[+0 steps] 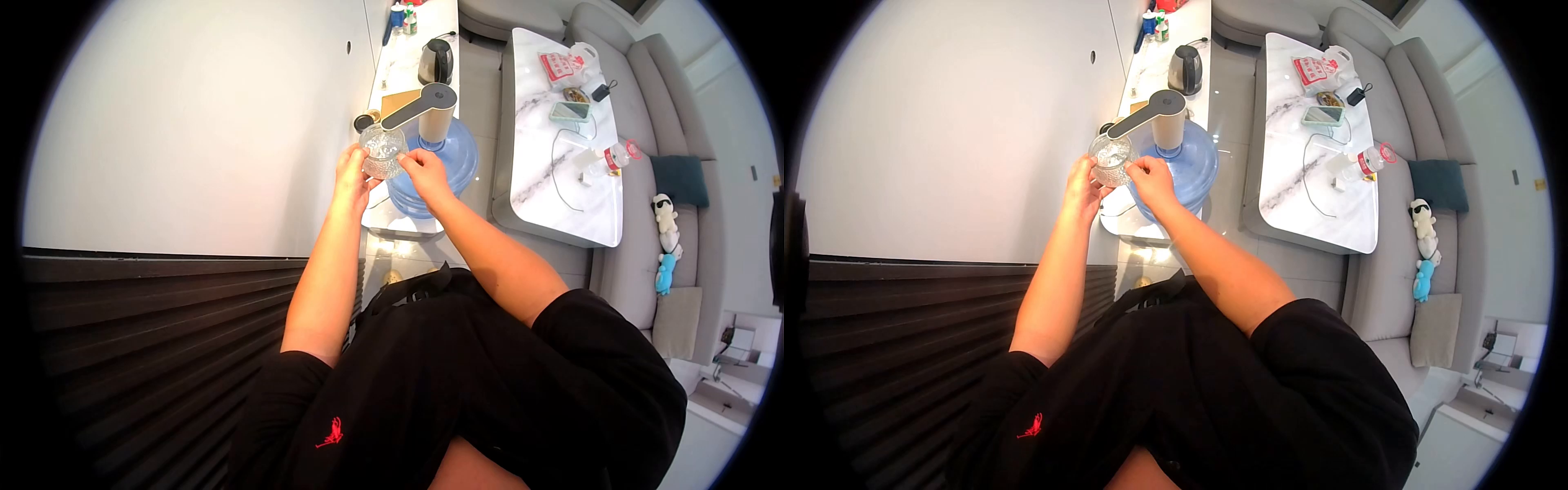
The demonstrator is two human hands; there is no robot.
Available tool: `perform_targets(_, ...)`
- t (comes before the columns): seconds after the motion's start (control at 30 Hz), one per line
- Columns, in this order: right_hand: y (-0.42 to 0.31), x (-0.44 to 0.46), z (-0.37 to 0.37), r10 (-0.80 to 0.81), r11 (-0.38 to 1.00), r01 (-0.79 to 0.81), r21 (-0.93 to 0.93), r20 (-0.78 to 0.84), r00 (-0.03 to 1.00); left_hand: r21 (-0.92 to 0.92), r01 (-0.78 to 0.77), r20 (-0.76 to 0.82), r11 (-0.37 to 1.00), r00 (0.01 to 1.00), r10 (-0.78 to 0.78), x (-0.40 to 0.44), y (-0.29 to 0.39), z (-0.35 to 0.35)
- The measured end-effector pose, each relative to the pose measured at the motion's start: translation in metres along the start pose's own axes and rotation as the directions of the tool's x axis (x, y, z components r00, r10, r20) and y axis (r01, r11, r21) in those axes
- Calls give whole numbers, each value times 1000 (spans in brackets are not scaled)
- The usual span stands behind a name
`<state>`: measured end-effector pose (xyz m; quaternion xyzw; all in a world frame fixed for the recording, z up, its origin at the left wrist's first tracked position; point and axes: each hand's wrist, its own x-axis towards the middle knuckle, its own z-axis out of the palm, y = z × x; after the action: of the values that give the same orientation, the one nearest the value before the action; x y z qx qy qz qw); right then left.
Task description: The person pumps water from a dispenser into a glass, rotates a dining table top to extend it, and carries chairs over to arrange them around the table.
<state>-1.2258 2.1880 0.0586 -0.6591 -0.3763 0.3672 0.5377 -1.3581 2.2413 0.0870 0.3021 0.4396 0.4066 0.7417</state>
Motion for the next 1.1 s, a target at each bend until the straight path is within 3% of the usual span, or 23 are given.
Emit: perform_targets(1.1, 5, -4, 2, -26, 1000, 25, -18, -34, 999, 2, 2, -36, 1000, 999, -2, -3, -4, 0)
